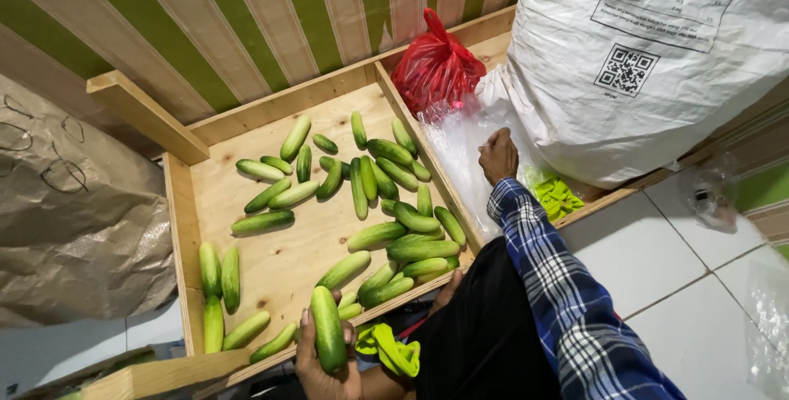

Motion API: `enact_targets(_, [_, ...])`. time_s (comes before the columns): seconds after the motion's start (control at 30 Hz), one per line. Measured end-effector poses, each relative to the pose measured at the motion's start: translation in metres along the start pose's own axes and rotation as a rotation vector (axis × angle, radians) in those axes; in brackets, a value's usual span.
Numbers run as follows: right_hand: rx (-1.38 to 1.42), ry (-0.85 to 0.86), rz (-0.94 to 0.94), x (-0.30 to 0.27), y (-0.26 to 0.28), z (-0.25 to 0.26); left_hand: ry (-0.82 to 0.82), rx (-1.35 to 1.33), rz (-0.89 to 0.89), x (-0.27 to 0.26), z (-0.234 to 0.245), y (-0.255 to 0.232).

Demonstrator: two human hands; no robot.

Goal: The person sorts through cucumbers in a wooden crate, places some into a plastic bag, and ties the bag closed.

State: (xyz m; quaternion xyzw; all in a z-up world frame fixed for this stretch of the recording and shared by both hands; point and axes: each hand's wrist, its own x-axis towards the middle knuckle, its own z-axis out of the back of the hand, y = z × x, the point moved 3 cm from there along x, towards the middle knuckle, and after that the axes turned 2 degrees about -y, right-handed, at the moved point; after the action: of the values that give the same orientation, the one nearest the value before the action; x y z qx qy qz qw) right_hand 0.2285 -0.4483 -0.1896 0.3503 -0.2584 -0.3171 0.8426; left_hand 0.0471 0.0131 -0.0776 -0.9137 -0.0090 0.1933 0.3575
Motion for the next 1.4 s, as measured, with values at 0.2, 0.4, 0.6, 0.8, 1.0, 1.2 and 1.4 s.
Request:
enact_targets(0.2, [0.174, -0.058, 0.156, -0.007, 0.032, 0.011, -0.027, -0.010, 0.032, -0.008, -0.010, -0.005])
enact_targets(0.4, [0.348, -0.109, 0.582, -0.044, 0.102, 0.023, -0.009, -0.065, 0.112, -0.027, -0.039, -0.017])
enact_targets(0.6, [0.383, -0.035, 0.754, -0.143, 0.170, 0.022, 0.121, -0.244, 0.230, -0.032, -0.046, -0.023])
enact_targets(0.8, [0.376, -0.052, 1.092, -0.217, 0.206, 0.030, 0.148, -0.245, 0.203, -0.035, -0.044, -0.034])
enact_targets(1.0, [0.358, 0.000, 1.310, -0.240, 0.208, 0.026, 0.111, -0.259, 0.160, -0.028, -0.029, -0.026])
enact_targets(1.2, [0.388, -0.072, 1.307, -0.253, 0.226, 0.034, -0.051, -0.206, 0.144, -0.026, -0.023, -0.025])
enact_targets(1.4, [0.051, 0.197, 1.223, -0.252, 0.214, 0.015, -0.175, -0.178, 0.016, -0.022, -0.020, -0.027])
